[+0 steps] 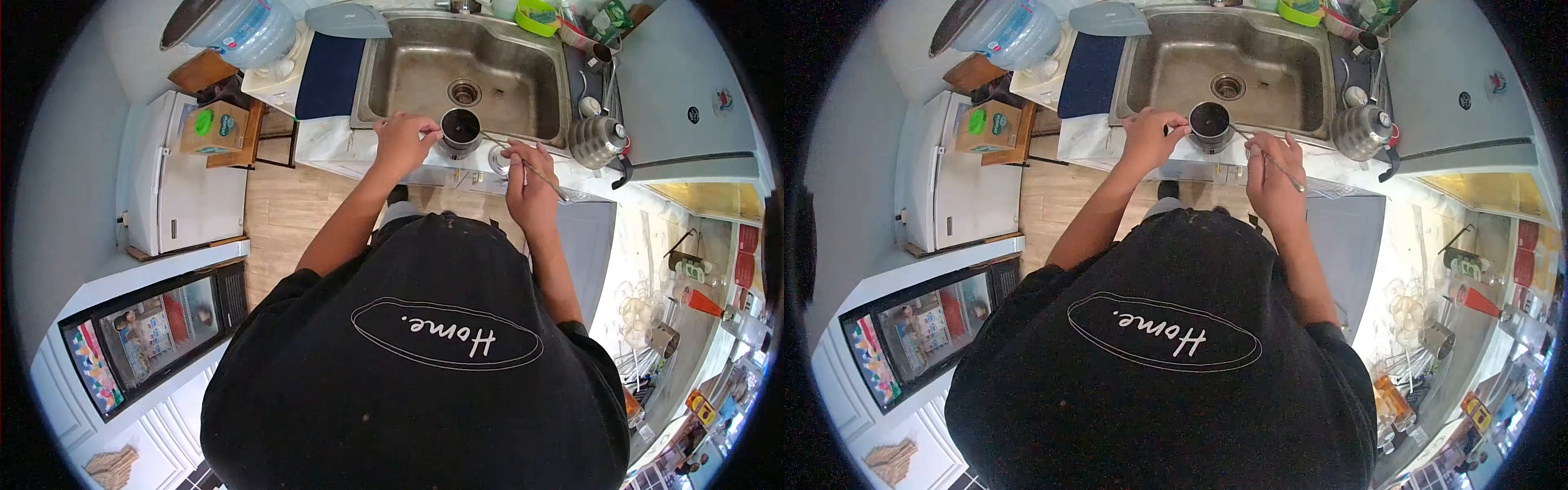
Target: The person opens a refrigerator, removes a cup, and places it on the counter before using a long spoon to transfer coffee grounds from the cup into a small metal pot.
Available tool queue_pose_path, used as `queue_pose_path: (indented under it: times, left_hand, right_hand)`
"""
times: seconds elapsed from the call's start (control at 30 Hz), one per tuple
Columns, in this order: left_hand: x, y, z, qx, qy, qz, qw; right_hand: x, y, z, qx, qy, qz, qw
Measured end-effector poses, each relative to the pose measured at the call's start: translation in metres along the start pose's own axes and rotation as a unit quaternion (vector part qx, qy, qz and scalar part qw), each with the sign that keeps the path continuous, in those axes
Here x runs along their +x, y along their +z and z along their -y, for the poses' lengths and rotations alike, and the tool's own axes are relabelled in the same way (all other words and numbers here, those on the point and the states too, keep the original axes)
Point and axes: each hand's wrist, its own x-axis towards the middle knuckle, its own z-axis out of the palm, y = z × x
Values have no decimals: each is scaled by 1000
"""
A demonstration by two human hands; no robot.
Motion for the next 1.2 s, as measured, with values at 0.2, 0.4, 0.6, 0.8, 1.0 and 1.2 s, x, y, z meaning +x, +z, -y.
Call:
queue_pose_path:
  times: [0.2,0.4,0.6,0.8,1.0,1.2]
  left_hand:
    - [-1,3,6,6,6,-2,1000]
    - [-1,4,6,0,6,0,1000]
    - [0,2,5,2,4,2,1000]
    - [-1,4,6,1,11,-3,1000]
    - [0,-4,-3,39,-1,17,999]
    - [-1,-9,-10,45,-28,51,997]
  right_hand:
    - [1,9,2,-15,-1,11,1000]
    - [-2,3,2,5,-4,13,1000]
    - [3,4,-4,-6,5,-7,1000]
    - [2,5,5,11,-9,17,1000]
    - [2,-2,-3,-1,-2,10,1000]
    - [7,4,4,13,-5,15,1000]
